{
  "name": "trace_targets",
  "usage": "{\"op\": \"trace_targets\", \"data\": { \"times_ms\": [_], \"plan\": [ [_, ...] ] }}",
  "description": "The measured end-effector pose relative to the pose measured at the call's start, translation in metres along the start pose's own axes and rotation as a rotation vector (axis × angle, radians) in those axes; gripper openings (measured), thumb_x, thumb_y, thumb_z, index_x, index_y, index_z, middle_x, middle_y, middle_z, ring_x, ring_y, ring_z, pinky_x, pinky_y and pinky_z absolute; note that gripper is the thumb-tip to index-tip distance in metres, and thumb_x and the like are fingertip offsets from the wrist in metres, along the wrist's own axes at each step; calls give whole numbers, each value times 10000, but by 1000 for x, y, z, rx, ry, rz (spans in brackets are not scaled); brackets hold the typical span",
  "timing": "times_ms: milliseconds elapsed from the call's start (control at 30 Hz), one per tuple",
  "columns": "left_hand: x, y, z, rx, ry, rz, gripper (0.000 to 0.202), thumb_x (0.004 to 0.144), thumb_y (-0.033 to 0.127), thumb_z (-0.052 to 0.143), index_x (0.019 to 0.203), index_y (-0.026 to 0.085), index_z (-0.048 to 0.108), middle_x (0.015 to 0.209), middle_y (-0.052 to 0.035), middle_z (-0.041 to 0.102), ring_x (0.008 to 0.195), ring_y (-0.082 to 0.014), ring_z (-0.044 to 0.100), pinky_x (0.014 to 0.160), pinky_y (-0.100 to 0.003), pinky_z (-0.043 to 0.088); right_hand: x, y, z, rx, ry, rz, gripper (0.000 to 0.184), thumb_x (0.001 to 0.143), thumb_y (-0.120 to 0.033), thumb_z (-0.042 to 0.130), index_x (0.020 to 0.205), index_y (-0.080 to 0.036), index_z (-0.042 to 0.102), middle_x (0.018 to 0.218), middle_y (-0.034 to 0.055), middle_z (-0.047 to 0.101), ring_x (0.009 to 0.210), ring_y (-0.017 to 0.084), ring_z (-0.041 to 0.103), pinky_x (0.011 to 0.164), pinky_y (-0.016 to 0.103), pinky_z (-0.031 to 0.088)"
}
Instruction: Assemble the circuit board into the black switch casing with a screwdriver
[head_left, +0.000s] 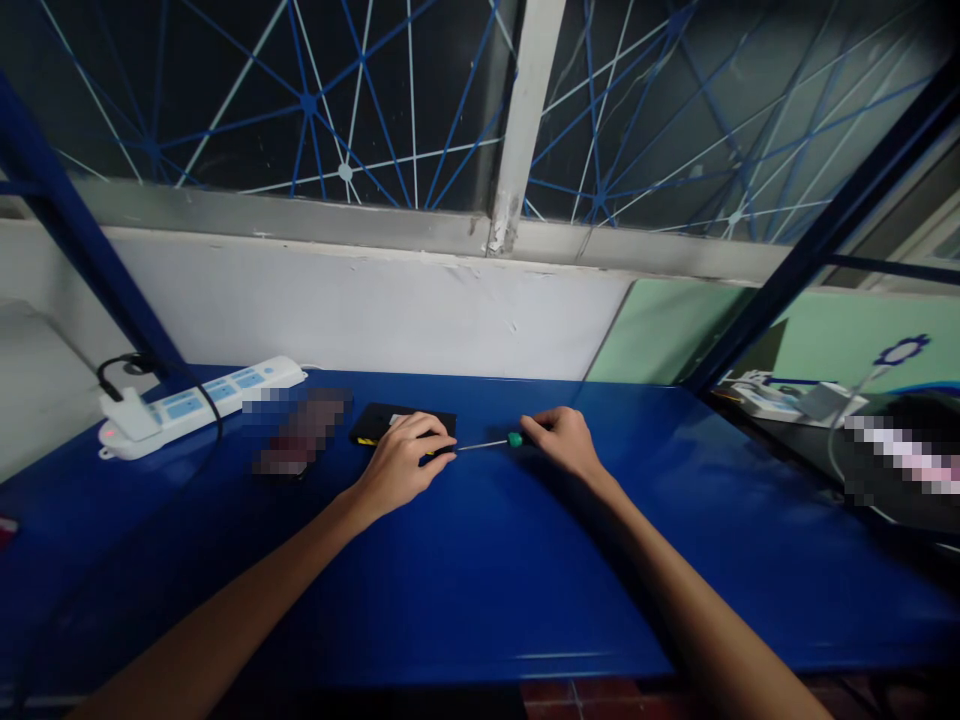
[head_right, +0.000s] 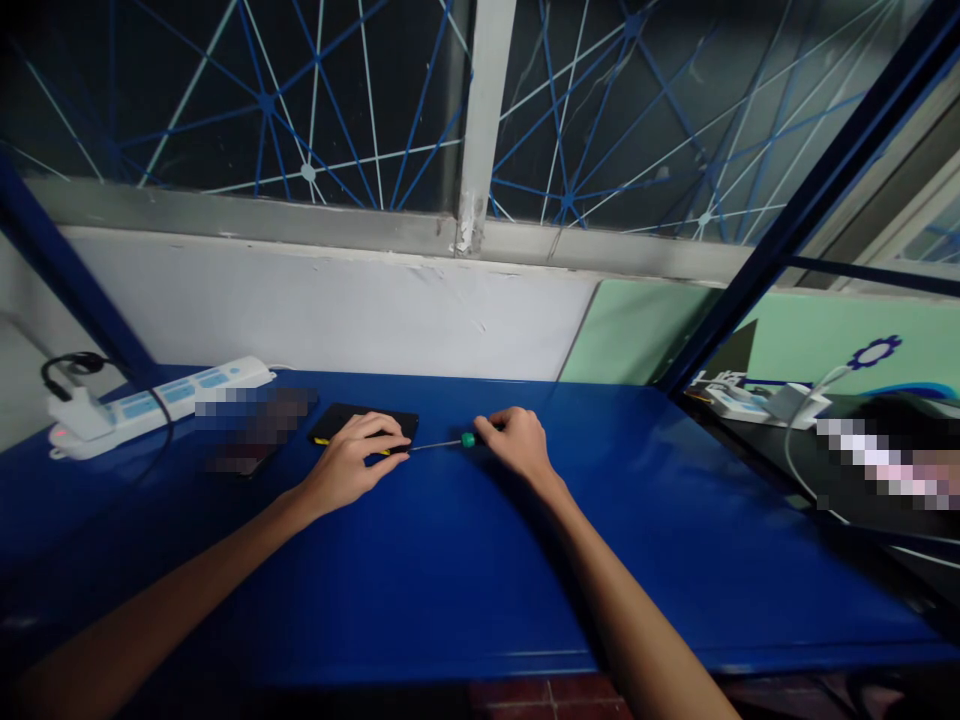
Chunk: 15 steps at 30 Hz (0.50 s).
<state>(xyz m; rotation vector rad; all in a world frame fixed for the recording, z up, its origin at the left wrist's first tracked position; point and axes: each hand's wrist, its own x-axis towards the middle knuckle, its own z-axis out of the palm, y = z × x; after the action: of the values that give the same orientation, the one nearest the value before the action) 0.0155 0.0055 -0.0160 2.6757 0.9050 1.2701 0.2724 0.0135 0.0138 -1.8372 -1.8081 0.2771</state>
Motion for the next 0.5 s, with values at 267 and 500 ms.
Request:
{"op": "trace_targets", "data": {
  "times_ms": [267,500],
  "plan": [
    [1,2,-1,-21,-20,-5,99,897,221,609,886,203,705,888,-56,663,896,-223,603,759,-381,464,0,-1,2,-2,-1,-21,379,754,-361,488,466,-144,607,515,-37,251,509,101,249,481,248,199],
    [0,0,0,-18,-22,-19,107,894,192,601,863,197,703,891,-52,660,899,-214,598,772,-373,455,1,2,2,12,13,-45,387,758,-360,501,454,-144,602,494,-39,262,498,99,246,476,253,203]
  ]
}}
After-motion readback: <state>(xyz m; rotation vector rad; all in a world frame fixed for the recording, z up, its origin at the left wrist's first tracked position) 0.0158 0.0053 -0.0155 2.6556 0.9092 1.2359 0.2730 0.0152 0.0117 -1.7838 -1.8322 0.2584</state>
